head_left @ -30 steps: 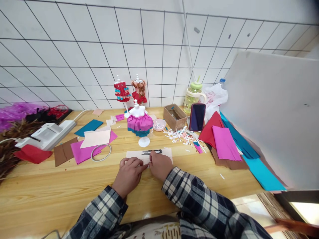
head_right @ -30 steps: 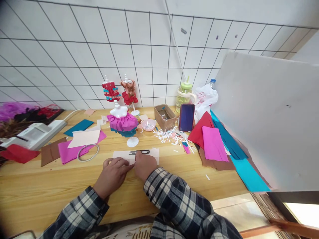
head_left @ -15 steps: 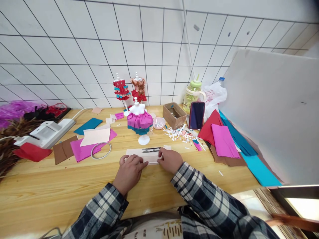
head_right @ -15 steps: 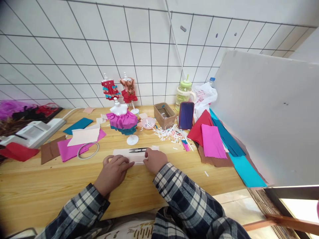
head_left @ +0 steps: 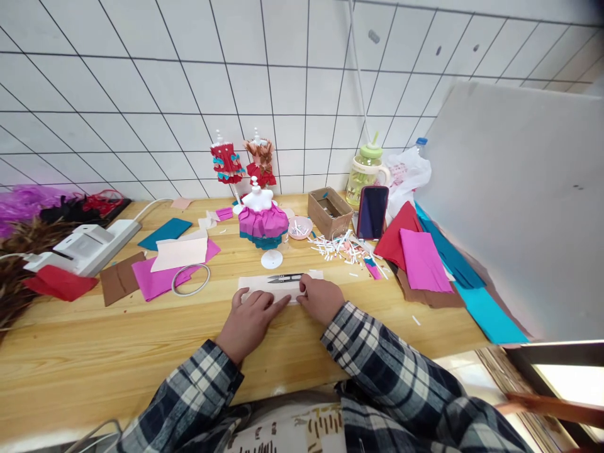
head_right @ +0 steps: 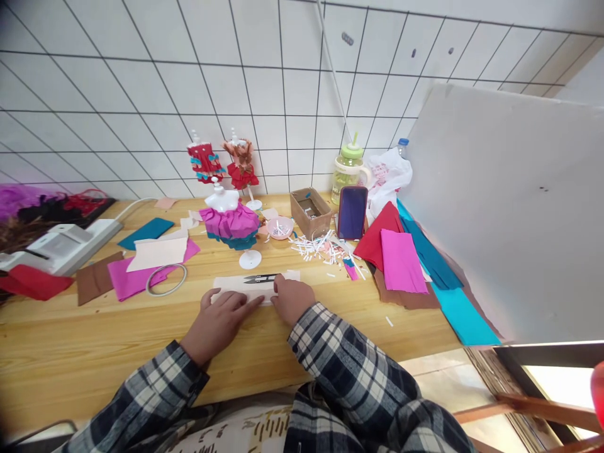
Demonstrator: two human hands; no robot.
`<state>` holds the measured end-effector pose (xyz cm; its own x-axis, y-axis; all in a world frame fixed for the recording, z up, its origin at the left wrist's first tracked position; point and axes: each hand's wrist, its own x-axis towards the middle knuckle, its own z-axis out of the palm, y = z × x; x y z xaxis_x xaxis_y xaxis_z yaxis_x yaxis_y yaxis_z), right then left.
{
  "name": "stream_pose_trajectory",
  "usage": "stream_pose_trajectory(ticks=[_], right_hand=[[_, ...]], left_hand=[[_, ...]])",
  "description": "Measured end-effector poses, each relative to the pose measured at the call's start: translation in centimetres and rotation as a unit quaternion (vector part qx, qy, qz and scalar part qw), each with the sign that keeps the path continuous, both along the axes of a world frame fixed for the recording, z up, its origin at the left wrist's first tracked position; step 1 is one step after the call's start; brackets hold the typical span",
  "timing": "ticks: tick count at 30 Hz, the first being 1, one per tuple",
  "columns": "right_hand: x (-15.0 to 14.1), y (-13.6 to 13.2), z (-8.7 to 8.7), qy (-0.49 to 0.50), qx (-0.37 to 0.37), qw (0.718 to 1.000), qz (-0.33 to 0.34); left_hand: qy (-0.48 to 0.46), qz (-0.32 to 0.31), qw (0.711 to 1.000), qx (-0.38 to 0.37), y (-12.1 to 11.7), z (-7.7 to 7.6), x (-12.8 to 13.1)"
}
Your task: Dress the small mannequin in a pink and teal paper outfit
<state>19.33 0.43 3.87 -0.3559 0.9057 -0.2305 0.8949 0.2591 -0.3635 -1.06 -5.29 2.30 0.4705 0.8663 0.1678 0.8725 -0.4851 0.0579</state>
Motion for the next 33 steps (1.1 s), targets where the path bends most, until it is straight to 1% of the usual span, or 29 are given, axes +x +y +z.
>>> stream_pose_trajectory(ticks=[4, 9, 12, 14, 16, 18, 19, 21, 22, 24, 27, 30, 33], right_hand=[[0.4, 0.2, -0.2, -0.008, 0.002, 1.0, -0.012], [2.5, 1.0, -0.5, -0.033, -0.016, 0.996, -0.084], [3.8, 1.3, -0.4, -0.015, -0.025, 0.995, -0.1], [4.1, 0.9, -0.2, 0.012, -0.006, 0.996, -0.087], [3.9, -0.1, 0.0, 0.042, 0.044, 0.997, -0.055], [3.4, -1.5, 0.0, 0.064, 0.118, 0.991, 0.012], [3.2, -2.3, -0.1, 0.07, 0.152, 0.984, 0.057], [2.7, -3.6, -0.7, 0.07, 0.188, 0.971, 0.129], [2.6, -4.1, -1.0, 0.065, 0.19, 0.969, 0.146], [2.7, -4.6, -1.8, 0.049, 0.186, 0.969, 0.155], [3.1, -4.6, -2.6, 0.028, 0.18, 0.972, 0.147], [3.5, -4.4, -3.0, 0.016, 0.182, 0.973, 0.142], [4.0, -4.3, -2.9, 0.008, 0.194, 0.971, 0.137]], left_hand=[[0.024, -0.012, 1.0, -0.006, 0.0, 0.0, 0.1], [0.034, -0.045, 0.998, 0.016, 0.3, -0.3, -0.3], [0.03, -0.048, 0.998, 0.017, 0.4, -0.5, -0.6], [0.026, -0.041, 0.999, 0.013, 0.4, -0.4, -0.7], [0.02, -0.037, 0.999, 0.008, 0.3, -0.2, -0.6], [0.015, -0.035, 0.999, 0.001, 0.2, 0.0, -0.5], [0.014, -0.035, 0.999, -0.001, 0.2, 0.1, -0.5], [0.012, -0.034, 0.999, -0.003, 0.0, 0.1, -0.5], [0.011, -0.035, 0.999, -0.002, 0.0, 0.1, -0.6], [0.01, -0.034, 0.999, 0.004, -0.1, 0.0, -0.7], [0.014, -0.025, 0.999, 0.02, -0.3, -0.3, -0.9], [0.022, -0.016, 0.999, 0.032, -0.5, -0.5, -1.0], [0.035, -0.021, 0.999, 0.031, -0.6, -0.5, -1.2]])
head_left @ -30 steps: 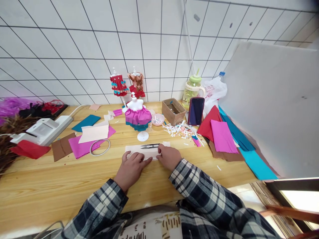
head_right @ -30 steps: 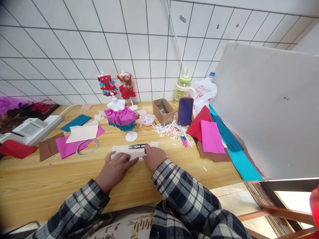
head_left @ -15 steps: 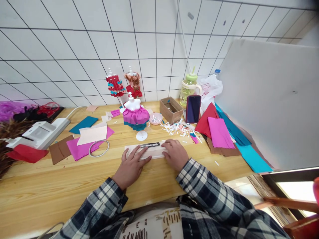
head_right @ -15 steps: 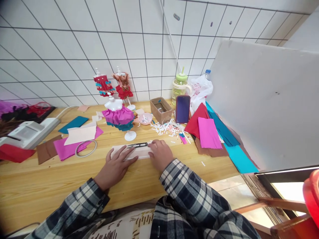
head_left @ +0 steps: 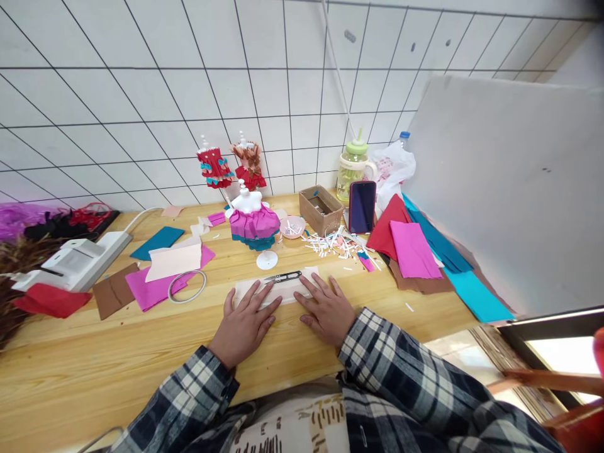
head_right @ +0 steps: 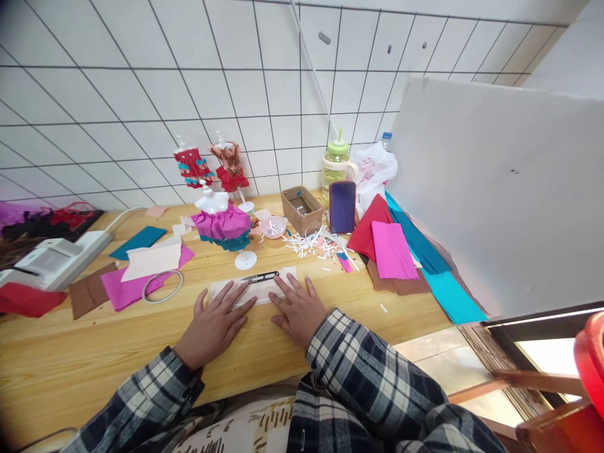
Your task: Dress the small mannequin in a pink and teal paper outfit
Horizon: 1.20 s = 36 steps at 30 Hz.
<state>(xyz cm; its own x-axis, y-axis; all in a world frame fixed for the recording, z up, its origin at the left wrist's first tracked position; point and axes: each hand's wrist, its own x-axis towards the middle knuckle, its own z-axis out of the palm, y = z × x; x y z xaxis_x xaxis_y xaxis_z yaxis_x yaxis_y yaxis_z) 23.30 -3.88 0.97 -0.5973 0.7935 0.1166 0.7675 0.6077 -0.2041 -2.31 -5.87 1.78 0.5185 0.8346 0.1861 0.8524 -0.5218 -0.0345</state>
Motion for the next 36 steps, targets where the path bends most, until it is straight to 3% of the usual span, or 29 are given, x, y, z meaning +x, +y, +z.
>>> stream_pose_trajectory(ticks=[8, 13, 15, 18, 21, 23, 26, 31, 36], right_hand=[[1.2, -0.1, 0.1, 0.007, -0.004, 0.999, -0.035], [1.1, -0.1, 1.0, 0.032, -0.001, 0.999, -0.008], [1.0, 0.1, 1.4, 0.037, 0.003, 0.999, -0.003], [0.2, 1.0, 1.8, 0.029, -0.001, 0.999, 0.02], [-1.8, 2.2, 1.6, 0.015, -0.021, 0.997, 0.07], [-3.4, 3.0, 1.1, 0.013, -0.038, 0.996, 0.08], [-5.7, 3.8, 0.1, 0.014, -0.059, 0.996, 0.072], [-8.4, 4.4, -0.9, 0.023, -0.051, 0.996, 0.066], [-9.9, 3.9, 0.5, 0.109, -0.019, 0.992, 0.059]], left_hand=[[0.022, -0.012, 1.0, 0.017, 0.0, -0.3, 0.1], [-0.02, -0.037, 0.997, 0.065, -0.4, 1.1, -1.4], [-0.03, 0.012, 0.997, 0.077, -0.4, 1.9, -3.9], [-0.015, 0.157, 0.984, 0.079, 0.0, 2.5, -8.9], [0.02, 0.222, 0.974, 0.043, 0.3, 2.2, -13.0], [0.023, 0.247, 0.969, 0.022, 0.5, 1.7, -14.3], [-0.013, 0.27, 0.963, 0.009, 0.9, 0.9, -14.6], [-0.168, 0.269, 0.948, 0.015, 1.4, -0.1, -14.3], [-0.237, 0.243, 0.94, 0.027, 0.8, -0.4, -12.4]])
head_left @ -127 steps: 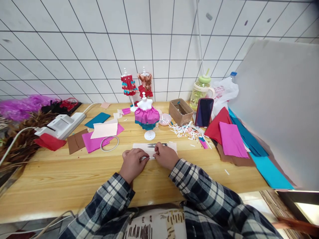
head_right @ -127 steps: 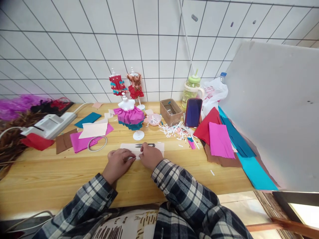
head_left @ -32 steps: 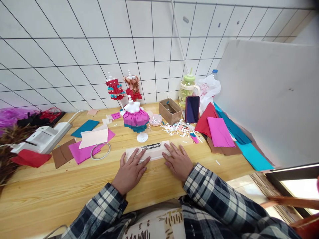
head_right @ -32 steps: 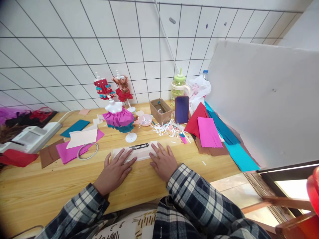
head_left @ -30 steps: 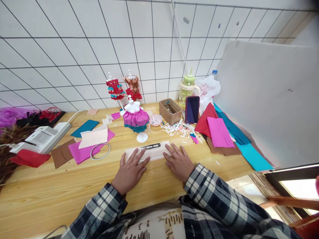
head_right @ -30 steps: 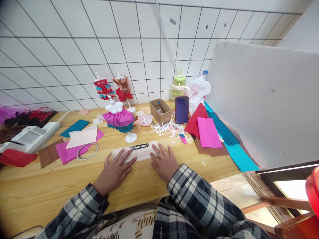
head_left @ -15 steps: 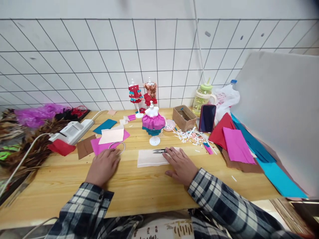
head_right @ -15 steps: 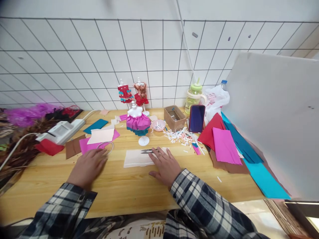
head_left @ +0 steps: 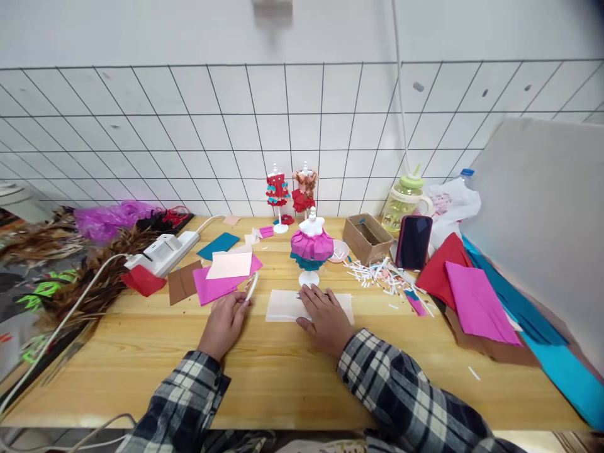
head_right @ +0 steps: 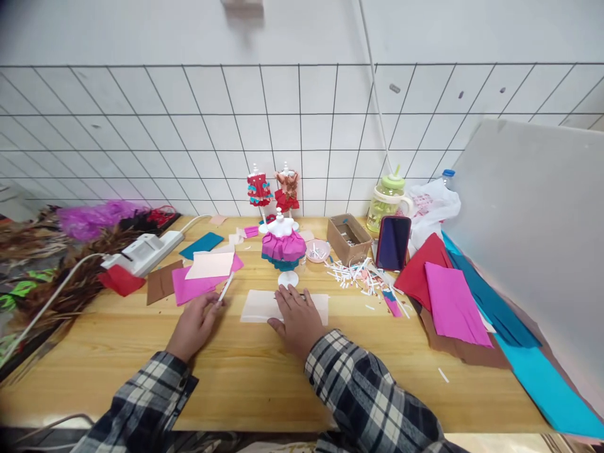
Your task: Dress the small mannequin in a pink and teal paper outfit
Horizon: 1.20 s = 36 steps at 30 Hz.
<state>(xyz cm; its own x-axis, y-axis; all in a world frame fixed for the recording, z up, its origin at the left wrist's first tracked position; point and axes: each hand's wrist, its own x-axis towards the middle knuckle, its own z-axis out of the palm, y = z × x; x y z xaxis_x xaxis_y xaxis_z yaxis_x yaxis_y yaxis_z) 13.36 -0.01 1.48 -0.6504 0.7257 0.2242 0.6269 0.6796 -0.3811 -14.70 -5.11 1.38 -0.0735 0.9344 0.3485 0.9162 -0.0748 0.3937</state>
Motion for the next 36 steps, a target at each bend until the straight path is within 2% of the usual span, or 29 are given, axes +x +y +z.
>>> stream_pose_trajectory(ticks=[3, 5, 9, 12, 20, 29, 36], right_hand=[[-0.4, -1.1, 1.4, 0.131, 0.004, 0.991, 0.009], [-0.5, -1.8, 2.0, 0.216, -0.012, 0.976, 0.006], [-0.1, -2.5, 1.9, 0.325, -0.052, 0.944, -0.017], [0.4, -2.3, 1.4, 0.355, -0.081, 0.931, -0.027], [1.4, -1.2, 1.7, 0.336, -0.088, 0.937, -0.02], [1.6, -1.0, 1.5, 0.28, -0.058, 0.957, 0.054], [1.6, -1.0, 1.5, 0.27, -0.042, 0.959, 0.082]], left_hand=[[-0.064, -0.042, 0.996, 0.034, -0.8, 0.2, 3.1], [-0.07, -0.085, 0.993, 0.044, -1.1, 0.5, 5.6], [-0.046, -0.181, 0.98, 0.061, -1.2, 1.1, 9.7], [-0.007, -0.23, 0.971, 0.057, -0.9, 1.3, 11.0], [0.074, -0.259, 0.962, 0.052, -0.6, 1.1, 10.9], [0.036, -0.222, 0.973, 0.059, -0.7, 0.3, 10.4], [0.041, -0.214, 0.974, 0.067, -0.8, -0.1, 10.1]])
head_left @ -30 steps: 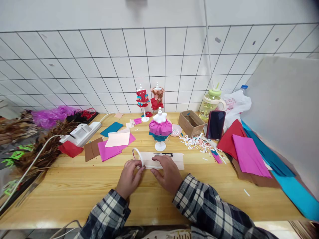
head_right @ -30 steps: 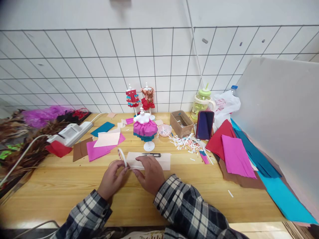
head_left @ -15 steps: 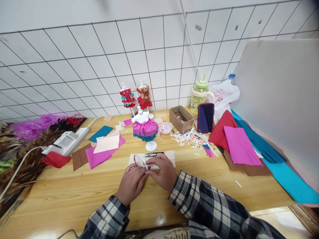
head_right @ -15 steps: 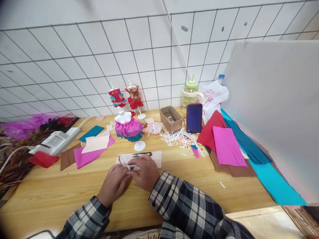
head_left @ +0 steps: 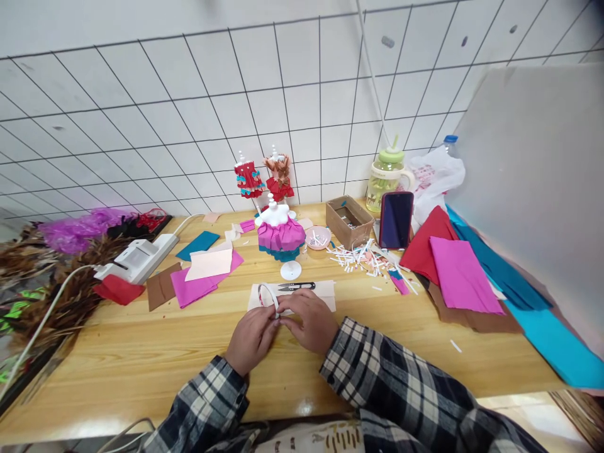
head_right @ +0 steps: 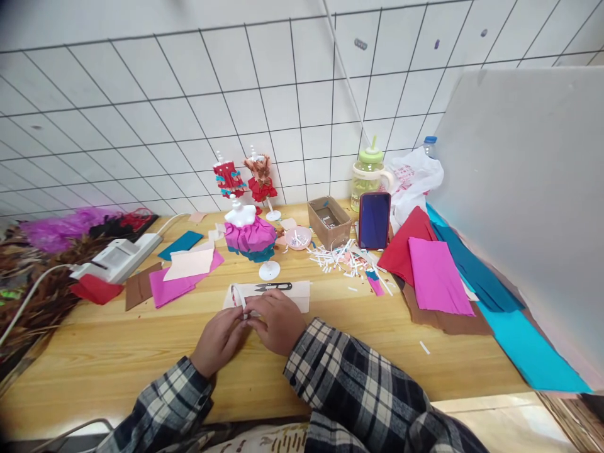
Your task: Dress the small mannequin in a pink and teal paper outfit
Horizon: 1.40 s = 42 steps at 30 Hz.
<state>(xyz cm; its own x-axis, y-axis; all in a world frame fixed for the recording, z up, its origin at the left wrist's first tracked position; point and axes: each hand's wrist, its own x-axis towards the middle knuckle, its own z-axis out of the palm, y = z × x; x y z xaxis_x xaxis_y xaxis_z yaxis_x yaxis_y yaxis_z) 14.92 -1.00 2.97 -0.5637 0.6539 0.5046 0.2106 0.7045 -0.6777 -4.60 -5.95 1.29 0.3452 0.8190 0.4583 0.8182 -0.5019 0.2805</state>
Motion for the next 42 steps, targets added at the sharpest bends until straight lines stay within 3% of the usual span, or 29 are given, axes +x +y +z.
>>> stream_pose_trajectory(ticks=[10, 24, 31, 42], right_hand=[[0.4, 0.0, -0.1, 0.075, -0.052, 0.995, -0.044], [-0.2, -0.1, -0.6, 0.078, -0.068, 0.994, -0.042], [-0.3, -0.1, -0.7, 0.087, -0.121, 0.988, -0.049], [-0.2, 0.3, -1.1, 0.018, -0.109, 0.993, -0.049]], left_hand=[[0.067, -0.09, 0.993, 0.024, 0.4, 0.6, 0.6], [0.073, -0.064, 0.994, 0.058, 0.0, 1.4, 0.6], [0.087, -0.066, 0.992, 0.055, -0.2, 1.2, 0.7], [0.111, -0.061, 0.99, 0.057, -0.2, 0.9, 0.4]])
